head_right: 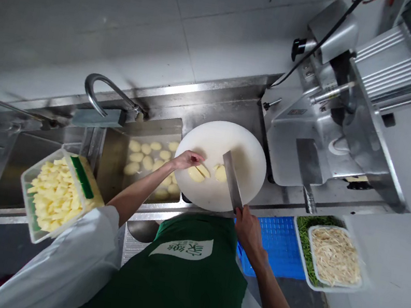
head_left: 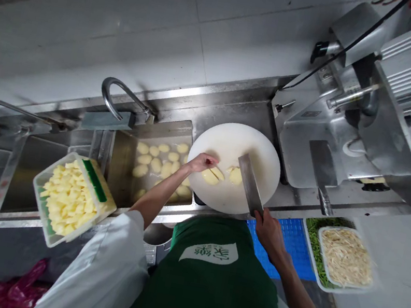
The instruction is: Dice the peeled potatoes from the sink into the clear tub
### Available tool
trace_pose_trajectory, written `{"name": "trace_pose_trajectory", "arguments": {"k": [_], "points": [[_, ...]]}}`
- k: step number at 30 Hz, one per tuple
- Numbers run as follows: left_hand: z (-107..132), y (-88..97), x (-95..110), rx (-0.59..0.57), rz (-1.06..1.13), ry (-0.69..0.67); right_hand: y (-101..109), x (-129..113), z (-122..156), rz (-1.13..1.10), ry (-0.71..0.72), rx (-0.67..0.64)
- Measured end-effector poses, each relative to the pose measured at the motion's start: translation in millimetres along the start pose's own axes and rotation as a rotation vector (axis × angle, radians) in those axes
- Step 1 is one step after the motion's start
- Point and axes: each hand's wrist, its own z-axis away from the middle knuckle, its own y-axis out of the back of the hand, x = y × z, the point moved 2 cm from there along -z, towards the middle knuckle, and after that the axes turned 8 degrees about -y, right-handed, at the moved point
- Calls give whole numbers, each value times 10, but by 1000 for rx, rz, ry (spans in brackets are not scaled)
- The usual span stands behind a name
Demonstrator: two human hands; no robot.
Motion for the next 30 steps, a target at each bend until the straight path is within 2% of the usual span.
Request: {"name": "trace_pose_trajectory", "arguments": {"k": [5, 12, 19, 24, 28, 30], "points": [[-17, -91, 154, -194, -212, -8, -46, -58, 36, 13, 22, -38], [-118, -105, 319, -233, -262, 58, -3, 2, 87, -26, -43, -22], [-208, -149, 419, -193, -299, 152, -5, 45, 154, -43, -84, 8], [-197, -172, 432, -299, -309, 191, -26, 67, 189, -55, -118, -6], [-126, -144, 414, -431, -251, 65, -66, 103, 201, -75, -103, -5], [-90, -101, 411, -443, -254, -38, -88, 116, 207, -83, -80, -5]]}}
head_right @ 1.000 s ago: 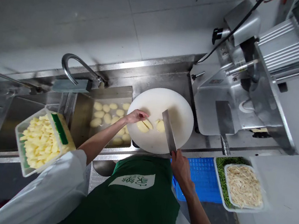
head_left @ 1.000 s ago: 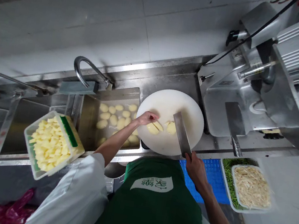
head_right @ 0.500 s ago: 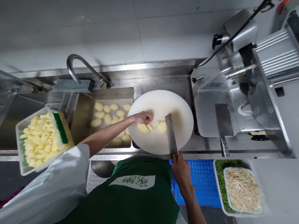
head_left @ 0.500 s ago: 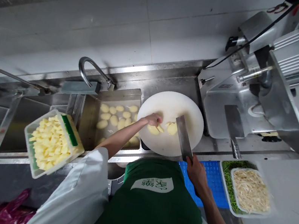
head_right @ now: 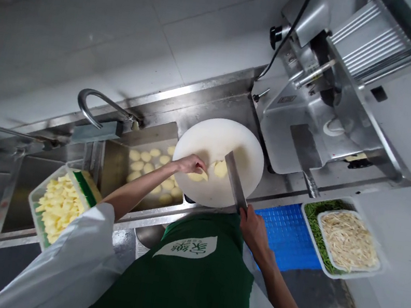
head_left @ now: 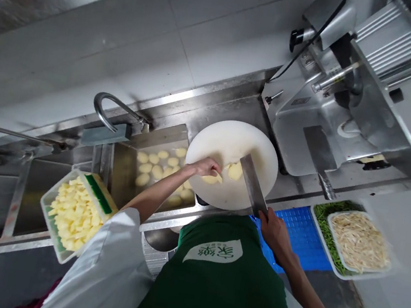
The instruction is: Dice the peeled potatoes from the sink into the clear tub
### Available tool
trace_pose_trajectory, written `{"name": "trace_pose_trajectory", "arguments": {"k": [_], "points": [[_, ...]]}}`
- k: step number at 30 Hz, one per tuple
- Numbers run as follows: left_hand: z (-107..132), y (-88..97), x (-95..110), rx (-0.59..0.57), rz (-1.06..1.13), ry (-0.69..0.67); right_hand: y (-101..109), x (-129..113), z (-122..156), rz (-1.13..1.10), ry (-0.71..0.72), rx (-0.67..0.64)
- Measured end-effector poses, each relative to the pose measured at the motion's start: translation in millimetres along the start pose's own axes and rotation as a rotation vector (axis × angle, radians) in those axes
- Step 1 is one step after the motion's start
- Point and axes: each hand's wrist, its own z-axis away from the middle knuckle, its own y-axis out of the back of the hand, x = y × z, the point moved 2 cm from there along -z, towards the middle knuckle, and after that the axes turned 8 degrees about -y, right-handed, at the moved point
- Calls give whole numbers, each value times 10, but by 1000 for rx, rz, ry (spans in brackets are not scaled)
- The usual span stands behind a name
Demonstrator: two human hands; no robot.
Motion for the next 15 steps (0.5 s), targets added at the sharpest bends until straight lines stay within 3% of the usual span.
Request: {"name": "trace_pose_trajectory", "arguments": {"k": [5, 8, 12, 15], "points": [[273, 62, -39, 69, -187, -253, -40, -28, 1, 72, 91, -64], [561, 2, -144, 107, -206, -320, -72, -91, -16, 179, 144, -149], [830, -239, -287, 308, -186, -270, -135, -207, -69, 250, 155, -212], [787, -589, -231, 513, -144, -168, -186, -323, -120, 276, 161, -200]]}}
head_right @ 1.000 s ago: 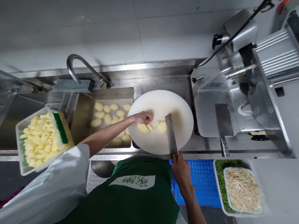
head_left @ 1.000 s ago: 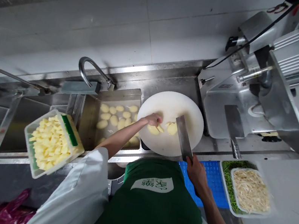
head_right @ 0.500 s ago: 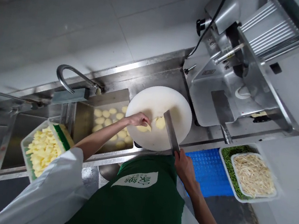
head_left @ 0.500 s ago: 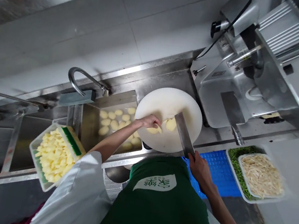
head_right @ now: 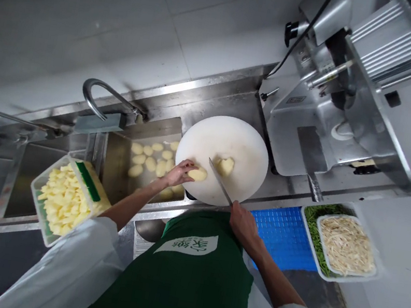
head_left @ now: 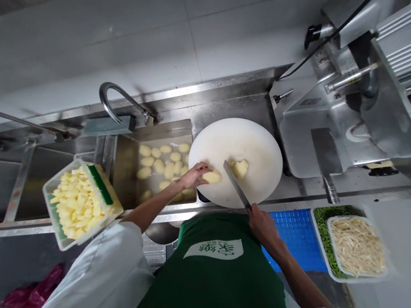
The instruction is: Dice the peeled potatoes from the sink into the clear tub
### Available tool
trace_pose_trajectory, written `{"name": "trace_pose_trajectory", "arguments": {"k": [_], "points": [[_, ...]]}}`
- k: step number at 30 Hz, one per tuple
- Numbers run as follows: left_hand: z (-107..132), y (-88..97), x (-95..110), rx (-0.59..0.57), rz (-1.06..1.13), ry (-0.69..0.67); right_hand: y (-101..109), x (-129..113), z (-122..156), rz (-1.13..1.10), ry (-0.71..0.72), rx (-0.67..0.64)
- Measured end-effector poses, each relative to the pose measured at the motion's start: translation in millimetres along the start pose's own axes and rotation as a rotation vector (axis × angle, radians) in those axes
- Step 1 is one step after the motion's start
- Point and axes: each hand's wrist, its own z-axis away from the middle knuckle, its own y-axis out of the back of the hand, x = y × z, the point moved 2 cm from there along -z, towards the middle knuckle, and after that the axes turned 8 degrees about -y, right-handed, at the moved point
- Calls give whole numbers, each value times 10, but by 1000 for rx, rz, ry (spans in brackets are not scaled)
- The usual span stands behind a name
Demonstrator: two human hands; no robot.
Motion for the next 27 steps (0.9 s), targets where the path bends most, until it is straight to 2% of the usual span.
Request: {"name": "trace_pose_trajectory", "arguments": {"k": [3, 5, 8, 11, 18, 23, 27], "points": [[4, -419, 240, 278, -19, 129, 17, -105, -66, 42, 32, 26], [6, -633, 398, 437, -35, 178, 54, -145, -97, 58, 53, 44], [81, -747, 525, 558, -19, 207, 142, -181, -123, 74, 40, 66], [206, -696, 529, 602, 12, 179, 231, -292, -153, 88, 31, 93], [255, -660, 462, 541, 38, 106, 316, -798, -428, 99, 61, 110], [276, -648, 462, 584, 63, 98, 416, -890, -438, 113, 70, 185], [281, -684, 457, 631, 19, 102, 356, -973, -436, 95, 73, 178]]}}
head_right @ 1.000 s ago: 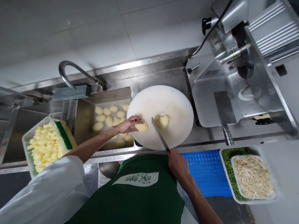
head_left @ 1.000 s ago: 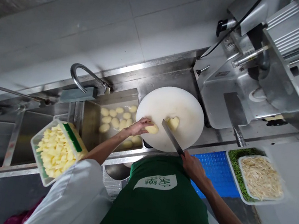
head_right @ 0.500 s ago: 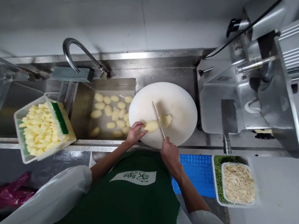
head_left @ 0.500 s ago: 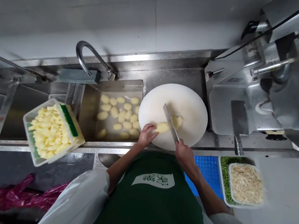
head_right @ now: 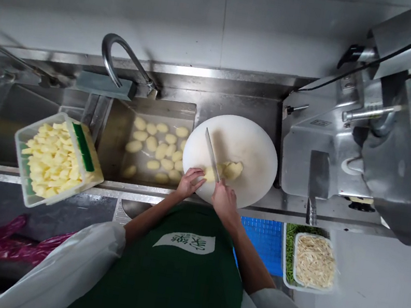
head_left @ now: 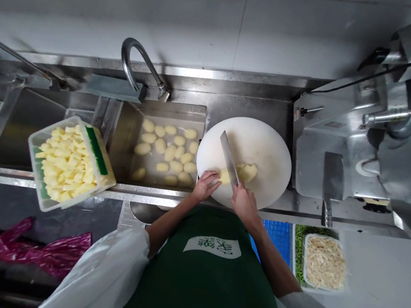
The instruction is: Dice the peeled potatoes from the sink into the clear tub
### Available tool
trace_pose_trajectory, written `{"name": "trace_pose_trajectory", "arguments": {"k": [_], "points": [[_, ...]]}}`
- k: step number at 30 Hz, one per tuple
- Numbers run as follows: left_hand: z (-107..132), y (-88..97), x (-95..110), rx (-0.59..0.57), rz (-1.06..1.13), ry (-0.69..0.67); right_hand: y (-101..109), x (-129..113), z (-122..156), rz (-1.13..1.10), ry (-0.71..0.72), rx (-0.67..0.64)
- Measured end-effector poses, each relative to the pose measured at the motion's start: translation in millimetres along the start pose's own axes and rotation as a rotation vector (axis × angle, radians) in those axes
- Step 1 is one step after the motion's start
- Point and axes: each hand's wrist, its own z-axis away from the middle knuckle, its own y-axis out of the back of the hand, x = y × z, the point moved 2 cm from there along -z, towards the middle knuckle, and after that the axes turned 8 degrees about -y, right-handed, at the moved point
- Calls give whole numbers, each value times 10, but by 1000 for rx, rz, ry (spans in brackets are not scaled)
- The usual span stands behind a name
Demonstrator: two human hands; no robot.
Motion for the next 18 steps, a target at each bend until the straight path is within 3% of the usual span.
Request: {"name": "trace_pose_trajectory", "arguments": {"k": [5, 11, 15, 18], "points": [[4, -19, 13, -24, 3, -55, -58, -87, -57, 12, -7, -30], [41, 63, 53, 163, -51, -32, -42, -121, 36, -18, 4, -14], [36, -65, 27, -1, -14, -100, -147, -173, -98, -56, 28, -48], [46, -113, -15, -53, -22, -87, -130, -50, -225, -128, 66, -15]]}}
